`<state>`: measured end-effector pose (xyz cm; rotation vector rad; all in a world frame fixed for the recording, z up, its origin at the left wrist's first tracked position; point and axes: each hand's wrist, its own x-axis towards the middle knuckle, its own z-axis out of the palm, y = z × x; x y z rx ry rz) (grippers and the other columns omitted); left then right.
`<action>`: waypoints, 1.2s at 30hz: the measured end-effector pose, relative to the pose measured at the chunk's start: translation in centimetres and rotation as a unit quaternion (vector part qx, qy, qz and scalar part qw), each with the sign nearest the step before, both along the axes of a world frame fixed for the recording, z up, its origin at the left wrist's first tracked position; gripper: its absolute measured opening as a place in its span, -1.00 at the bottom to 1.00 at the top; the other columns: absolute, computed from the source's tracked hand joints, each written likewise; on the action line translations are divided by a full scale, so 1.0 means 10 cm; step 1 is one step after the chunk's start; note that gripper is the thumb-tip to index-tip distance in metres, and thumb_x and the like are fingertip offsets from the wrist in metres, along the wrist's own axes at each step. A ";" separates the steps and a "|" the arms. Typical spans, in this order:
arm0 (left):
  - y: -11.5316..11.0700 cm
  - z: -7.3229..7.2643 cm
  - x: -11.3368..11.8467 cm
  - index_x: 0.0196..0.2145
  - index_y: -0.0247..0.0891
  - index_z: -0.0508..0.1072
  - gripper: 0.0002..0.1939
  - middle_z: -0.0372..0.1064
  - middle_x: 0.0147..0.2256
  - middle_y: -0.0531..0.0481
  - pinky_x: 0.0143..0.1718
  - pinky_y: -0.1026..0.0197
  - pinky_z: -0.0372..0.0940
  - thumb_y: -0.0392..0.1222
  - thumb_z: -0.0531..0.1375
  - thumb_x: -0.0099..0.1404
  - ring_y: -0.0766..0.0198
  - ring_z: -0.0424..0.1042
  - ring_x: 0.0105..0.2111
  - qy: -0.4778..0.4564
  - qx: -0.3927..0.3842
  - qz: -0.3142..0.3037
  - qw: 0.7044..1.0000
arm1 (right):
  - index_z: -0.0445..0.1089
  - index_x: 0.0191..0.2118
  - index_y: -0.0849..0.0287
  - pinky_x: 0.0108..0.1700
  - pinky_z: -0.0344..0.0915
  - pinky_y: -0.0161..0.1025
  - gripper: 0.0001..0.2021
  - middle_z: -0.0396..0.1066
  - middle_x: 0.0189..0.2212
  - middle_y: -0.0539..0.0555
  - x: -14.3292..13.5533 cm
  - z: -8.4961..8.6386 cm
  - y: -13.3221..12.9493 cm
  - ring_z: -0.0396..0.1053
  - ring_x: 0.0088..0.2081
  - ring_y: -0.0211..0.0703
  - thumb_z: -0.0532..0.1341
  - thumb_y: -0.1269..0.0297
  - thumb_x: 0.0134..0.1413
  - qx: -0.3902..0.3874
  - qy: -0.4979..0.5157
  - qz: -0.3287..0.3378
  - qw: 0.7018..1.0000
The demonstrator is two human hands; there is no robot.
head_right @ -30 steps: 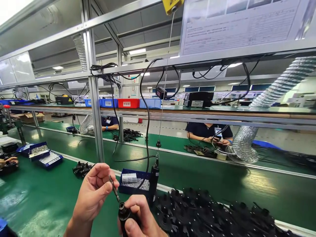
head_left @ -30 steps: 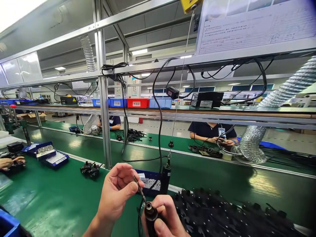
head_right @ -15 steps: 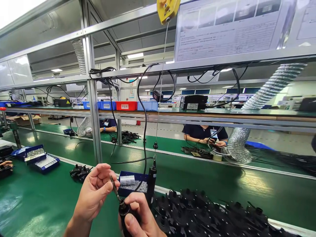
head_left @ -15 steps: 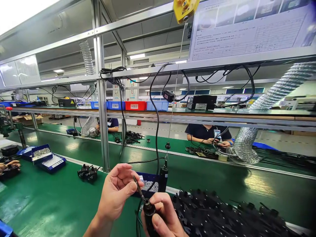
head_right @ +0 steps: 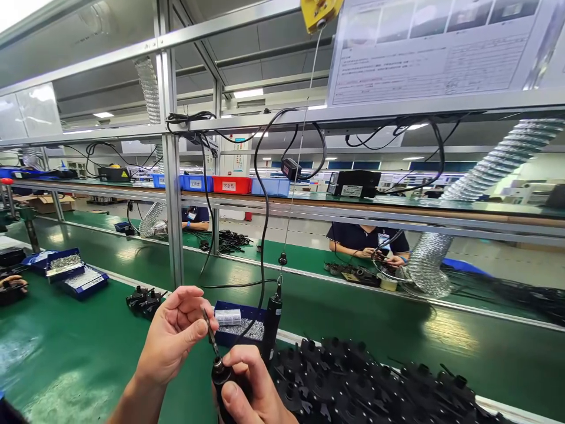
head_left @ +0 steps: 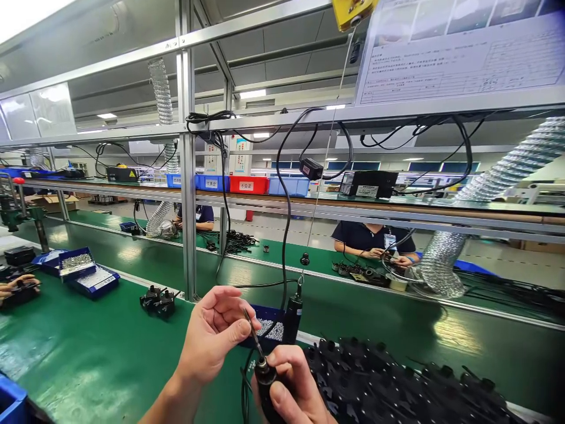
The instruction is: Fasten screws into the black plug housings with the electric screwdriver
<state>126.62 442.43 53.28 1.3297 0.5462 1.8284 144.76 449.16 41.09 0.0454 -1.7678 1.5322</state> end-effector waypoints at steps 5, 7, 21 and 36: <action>-0.02 0.03 0.02 -0.02 -0.20 0.60 -0.64 0.66 -0.26 -0.06 -0.23 0.29 0.58 -0.23 0.57 0.28 0.22 0.70 -0.30 0.025 0.004 -0.002 1.000 | 0.14 0.08 -0.01 -0.42 0.22 -0.22 -0.57 0.29 -0.34 0.03 0.00 0.06 -0.01 0.27 -0.51 -0.20 0.17 -0.25 0.52 -0.005 -0.006 -0.020 1.000; -0.04 0.05 0.02 -0.07 -0.21 0.65 -0.71 0.66 -0.27 -0.08 -0.24 0.29 0.58 -0.24 0.55 0.28 0.21 0.69 -0.31 0.048 0.012 0.020 0.999 | 0.14 0.06 0.00 -0.46 0.18 -0.25 -0.52 0.29 -0.37 0.02 0.00 0.11 -0.02 0.23 -0.54 -0.22 0.19 -0.31 0.48 -0.004 -0.012 -0.013 1.000; 0.09 0.05 -0.20 -0.18 -0.25 0.76 -0.67 0.67 -0.27 -0.17 -0.21 0.26 0.50 0.03 0.59 0.23 0.19 0.62 -0.26 0.163 -0.074 -0.002 0.984 | -0.01 0.11 -0.01 -0.54 0.27 -0.47 -0.47 0.49 -0.41 -0.05 -0.06 0.45 -0.13 0.30 -0.62 -0.35 0.22 -0.28 0.53 -0.125 -0.015 0.069 0.990; 0.26 -0.02 -0.20 -0.29 -0.32 0.61 -0.58 0.57 -0.37 -0.09 -0.30 0.31 0.37 0.10 0.56 0.26 0.31 0.47 -0.39 0.182 -0.073 -0.029 0.980 | -0.56 0.64 -0.09 -0.60 0.33 -0.39 -0.01 0.49 -0.41 -0.03 -0.04 0.53 -0.20 0.36 -0.64 -0.27 0.18 -0.24 0.56 -0.113 -0.040 -0.016 0.993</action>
